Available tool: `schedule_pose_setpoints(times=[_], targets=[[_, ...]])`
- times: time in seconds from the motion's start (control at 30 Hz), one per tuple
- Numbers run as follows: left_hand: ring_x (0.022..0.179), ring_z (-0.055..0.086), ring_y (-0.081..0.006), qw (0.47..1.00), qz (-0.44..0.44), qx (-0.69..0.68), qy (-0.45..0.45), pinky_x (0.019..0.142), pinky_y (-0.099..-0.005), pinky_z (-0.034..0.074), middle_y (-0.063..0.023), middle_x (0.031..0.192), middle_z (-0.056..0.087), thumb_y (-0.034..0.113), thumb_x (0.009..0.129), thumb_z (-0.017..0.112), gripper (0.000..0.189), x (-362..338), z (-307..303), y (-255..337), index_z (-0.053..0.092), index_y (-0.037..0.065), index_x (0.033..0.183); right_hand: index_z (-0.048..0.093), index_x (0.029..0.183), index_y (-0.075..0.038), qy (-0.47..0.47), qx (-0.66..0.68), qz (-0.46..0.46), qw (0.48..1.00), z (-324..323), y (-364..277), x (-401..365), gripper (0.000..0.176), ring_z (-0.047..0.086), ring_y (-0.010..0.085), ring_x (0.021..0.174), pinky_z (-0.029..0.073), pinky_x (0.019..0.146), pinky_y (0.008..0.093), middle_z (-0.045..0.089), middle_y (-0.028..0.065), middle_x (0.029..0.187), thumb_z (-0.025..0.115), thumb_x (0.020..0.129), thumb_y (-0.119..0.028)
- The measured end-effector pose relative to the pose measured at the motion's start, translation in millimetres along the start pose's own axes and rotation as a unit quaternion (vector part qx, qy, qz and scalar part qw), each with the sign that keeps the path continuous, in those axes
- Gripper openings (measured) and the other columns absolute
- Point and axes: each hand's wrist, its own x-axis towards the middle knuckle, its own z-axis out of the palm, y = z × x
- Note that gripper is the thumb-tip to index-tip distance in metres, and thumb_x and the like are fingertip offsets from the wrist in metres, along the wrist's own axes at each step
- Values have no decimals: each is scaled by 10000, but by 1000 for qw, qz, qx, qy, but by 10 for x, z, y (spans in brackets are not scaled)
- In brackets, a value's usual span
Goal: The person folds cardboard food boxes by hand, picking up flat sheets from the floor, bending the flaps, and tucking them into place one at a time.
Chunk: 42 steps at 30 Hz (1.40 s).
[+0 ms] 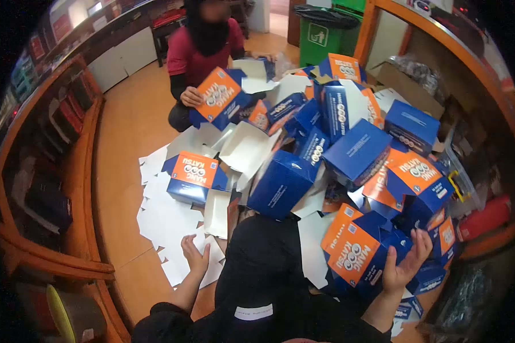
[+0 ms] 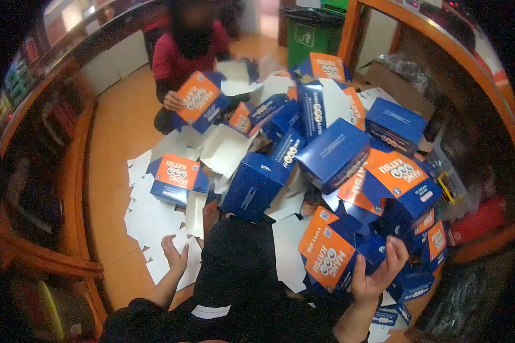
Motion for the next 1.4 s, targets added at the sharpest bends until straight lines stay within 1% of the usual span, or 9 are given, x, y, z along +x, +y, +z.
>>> schedule_pose_setpoints(times=[0.13,0.23,0.47,0.57,0.83,1.03,1.1,1.2,1.4], targets=[[1304,164,-402,936,-127,162,-284,1019,-508,225,-227,1414,159,458,597,755,1049,-315,-78,-186,186,21,1362,371,1250,-20,2,27,24,999,-66,8,-58,507,409,257,1131,345,964,388,393,136,1205,566,783,-40],[1322,125,-397,841,-54,290,-453,1018,-531,222,-215,1434,124,524,572,745,1110,-394,-174,-142,162,26,1375,361,1257,-28,-3,17,30,999,-146,24,-96,494,416,244,1126,352,960,378,398,127,1198,548,800,-40],[1145,426,-411,895,67,188,-399,878,-464,420,-214,1256,444,349,820,525,568,-581,127,-585,376,28,1264,339,1277,-53,8,20,36,999,-186,16,-134,515,439,238,1001,355,901,374,435,132,1086,562,812,-47],[877,580,-370,883,-37,110,-455,734,-440,474,-198,958,604,252,858,425,333,-394,77,-531,511,64,1120,332,1275,-49,10,25,29,999,-195,15,-132,500,443,230,969,359,885,374,446,124,1038,547,824,-48],[708,617,-290,940,-98,91,-313,627,-373,471,-145,744,631,254,743,642,164,134,-410,-105,664,102,801,367,1271,-45,40,91,52,994,-359,123,-274,464,450,187,970,343,908,318,472,90,1023,509,831,-2],[588,443,-46,881,-254,-254,-307,545,-217,369,52,634,516,186,823,608,141,715,-713,-194,615,57,768,366,1271,-46,49,114,66,990,-458,92,-318,458,451,183,962,341,907,318,478,87,1012,500,836,-3],[595,515,-112,905,-203,-272,-256,568,-268,408,3,665,575,196,821,602,153,876,-685,-477,610,43,825,365,1271,-45,56,122,69,989,-482,97,-338,455,453,182,957,341,906,320,480,87,1007,499,839,-8],[779,592,-354,983,-81,129,-104,672,-408,444,-168,842,620,236,822,567,213,1134,-1238,486,602,64,942,360,1275,-42,68,127,65,988,-500,81,-354,455,455,181,943,346,899,321,480,89,992,499,842,-13],[691,603,-288,976,93,107,166,613,-355,437,-126,760,628,180,798,609,141,1402,-1765,1538,650,78,886,418,1169,-31,66,154,25,986,-457,-49,-245,389,469,217,882,377,823,348,495,101,930,549,803,-40]])
